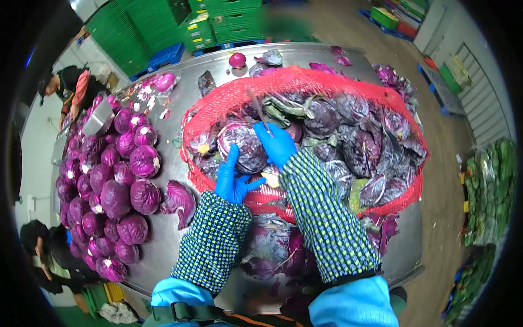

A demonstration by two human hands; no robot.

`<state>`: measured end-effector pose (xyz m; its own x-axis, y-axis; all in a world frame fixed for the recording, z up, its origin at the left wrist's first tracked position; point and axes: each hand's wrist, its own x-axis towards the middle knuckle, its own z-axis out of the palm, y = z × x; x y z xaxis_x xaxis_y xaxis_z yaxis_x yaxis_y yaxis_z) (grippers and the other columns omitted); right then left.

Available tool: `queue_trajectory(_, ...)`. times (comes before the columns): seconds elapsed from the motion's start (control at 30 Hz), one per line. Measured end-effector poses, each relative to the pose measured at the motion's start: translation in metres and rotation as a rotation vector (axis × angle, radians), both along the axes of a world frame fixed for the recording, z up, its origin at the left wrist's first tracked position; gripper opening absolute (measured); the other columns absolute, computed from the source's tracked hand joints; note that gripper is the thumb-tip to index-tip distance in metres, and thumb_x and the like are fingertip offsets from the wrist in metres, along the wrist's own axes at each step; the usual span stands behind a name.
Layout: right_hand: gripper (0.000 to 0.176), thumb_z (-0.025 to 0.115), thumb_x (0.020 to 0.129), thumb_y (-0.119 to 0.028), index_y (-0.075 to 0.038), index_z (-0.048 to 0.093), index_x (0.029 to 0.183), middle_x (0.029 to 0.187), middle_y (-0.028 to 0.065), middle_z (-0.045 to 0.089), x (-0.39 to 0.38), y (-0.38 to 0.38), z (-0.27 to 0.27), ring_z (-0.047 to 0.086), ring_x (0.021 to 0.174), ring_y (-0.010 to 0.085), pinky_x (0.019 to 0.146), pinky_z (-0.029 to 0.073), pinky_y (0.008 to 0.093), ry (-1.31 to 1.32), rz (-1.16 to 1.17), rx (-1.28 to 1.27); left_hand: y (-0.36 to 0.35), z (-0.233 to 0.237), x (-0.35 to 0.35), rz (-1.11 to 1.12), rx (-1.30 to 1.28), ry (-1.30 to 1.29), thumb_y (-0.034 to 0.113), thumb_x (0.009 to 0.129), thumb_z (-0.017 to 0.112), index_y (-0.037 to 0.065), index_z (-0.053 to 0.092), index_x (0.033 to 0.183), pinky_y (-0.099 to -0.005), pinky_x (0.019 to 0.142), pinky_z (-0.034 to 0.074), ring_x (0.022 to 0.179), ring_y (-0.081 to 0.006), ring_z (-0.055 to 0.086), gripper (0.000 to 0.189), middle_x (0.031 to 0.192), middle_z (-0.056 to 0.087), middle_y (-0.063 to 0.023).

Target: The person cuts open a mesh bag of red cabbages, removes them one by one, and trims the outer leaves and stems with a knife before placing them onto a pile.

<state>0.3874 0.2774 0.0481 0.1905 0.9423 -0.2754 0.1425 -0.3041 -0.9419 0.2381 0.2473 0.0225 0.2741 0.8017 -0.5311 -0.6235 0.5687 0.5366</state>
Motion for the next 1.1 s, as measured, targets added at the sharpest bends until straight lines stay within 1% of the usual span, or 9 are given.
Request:
queue_trajectory(0.1,0.045,0.062,0.087,-0.028,-0.001,0.054,0.122,0.104,0.0079,0.062,-0.008,-0.057,-0.010,0.054,0.093,0.0112,0.082,0.044,0.0285,0.131,-0.084,0.266,-0.016,-0.012,-0.019,-0.043,0.085,-0.024,0.016,0.076,0.073,0.010,0.027,0.131,-0.0465,0.072,0.054,0.106,-0.0312,0.054,0.072,0.125,0.045,-0.0149)
queue_trajectory(0.2,0.038,0.056,0.090,-0.020,0.000,0.053,0.122,0.118,0.0082,0.058,0.000,-0.165,0.034,0.055,0.101,0.0122,0.085,0.044,0.0272,0.262,-0.070,-0.050,-0.094,0.017,-0.056,-0.066,0.414,0.245,-0.001,0.067,0.075,0.007,0.024,0.131,-0.0401,0.089,0.048,0.112,-0.0256,0.050,0.082,0.126,0.044,-0.0150)
queue_trajectory(0.3,0.040,0.054,0.091,-0.022,-0.003,0.049,0.126,0.116,0.0070,0.058,0.004,-0.262,0.027,0.057,0.099,0.0099,0.056,0.046,0.0208,0.557,-0.034,-0.176,-0.169,0.043,-0.087,-0.356,0.692,0.587,0.010,0.060,0.084,0.005,0.024,0.131,-0.0390,0.095,0.042,0.116,-0.0261,0.044,0.094,0.122,0.041,-0.0165)
queue_trajectory(0.43,0.042,0.052,0.091,-0.019,-0.006,0.041,0.130,0.116,0.0049,0.057,-0.018,-0.352,-0.016,0.057,0.098,0.0122,0.054,0.046,0.0210,0.668,-0.248,-0.365,-0.230,0.006,-0.082,-0.724,1.043,1.227,0.030,0.049,0.089,0.004,0.037,0.129,-0.0423,0.095,0.038,0.111,-0.0318,0.041,0.099,0.120,0.038,-0.0175)
queue_trajectory(0.57,0.047,0.055,0.085,-0.001,-0.006,0.040,0.131,0.116,0.0085,0.055,-0.030,-0.414,-0.024,0.058,0.097,0.0184,0.075,0.049,0.0270,0.303,-0.350,-0.096,-0.259,0.008,-0.063,-0.719,1.192,1.374,0.033,0.054,0.085,0.007,0.042,0.129,-0.0481,0.097,0.034,0.113,-0.0422,0.038,0.090,0.124,0.037,-0.0230)
queue_trajectory(0.63,0.052,0.054,0.084,0.003,-0.006,0.040,0.133,0.112,0.0107,0.055,-0.027,-0.424,-0.011,0.057,0.097,0.0196,0.084,0.046,0.0287,-0.200,-0.128,0.104,-0.248,-0.003,-0.055,-0.688,1.160,1.217,0.033,0.055,0.084,0.007,0.038,0.132,-0.0475,0.103,0.030,0.125,-0.0422,0.030,0.094,0.136,0.028,-0.0261)
queue_trajectory(0.8,0.047,0.051,0.090,-0.016,-0.007,0.039,0.134,0.096,0.0147,0.061,-0.030,-0.405,-0.016,0.064,0.075,0.0227,0.069,0.051,0.0318,-0.272,0.071,-0.158,-0.231,-0.009,-0.055,-0.695,1.056,1.155,0.027,0.055,0.085,0.006,0.037,0.132,-0.0425,0.104,0.030,0.124,-0.0352,0.035,0.093,0.131,0.035,-0.0208)
queue_trajectory(0.9,0.045,0.053,0.089,-0.021,-0.006,0.041,0.130,0.088,0.0156,0.062,-0.045,-0.397,-0.037,0.065,0.074,0.0266,0.066,0.051,0.0352,-0.227,-0.112,-0.047,-0.227,-0.011,-0.054,-0.681,1.010,1.128,0.028,0.055,0.085,0.007,0.038,0.132,-0.0438,0.104,0.031,0.123,-0.0360,0.035,0.093,0.130,0.036,-0.0211)
queue_trajectory(1.1,0.024,0.054,0.088,-0.025,-0.005,0.045,0.097,0.067,0.0156,0.061,-0.046,-0.381,-0.070,0.061,0.057,0.0331,0.049,0.047,0.0421,-0.508,0.004,-0.065,-0.219,-0.020,-0.057,-0.657,0.997,1.116,0.027,0.056,0.084,0.006,0.039,0.129,-0.0425,0.102,0.032,0.120,-0.0337,0.038,0.089,0.126,0.039,-0.0181)
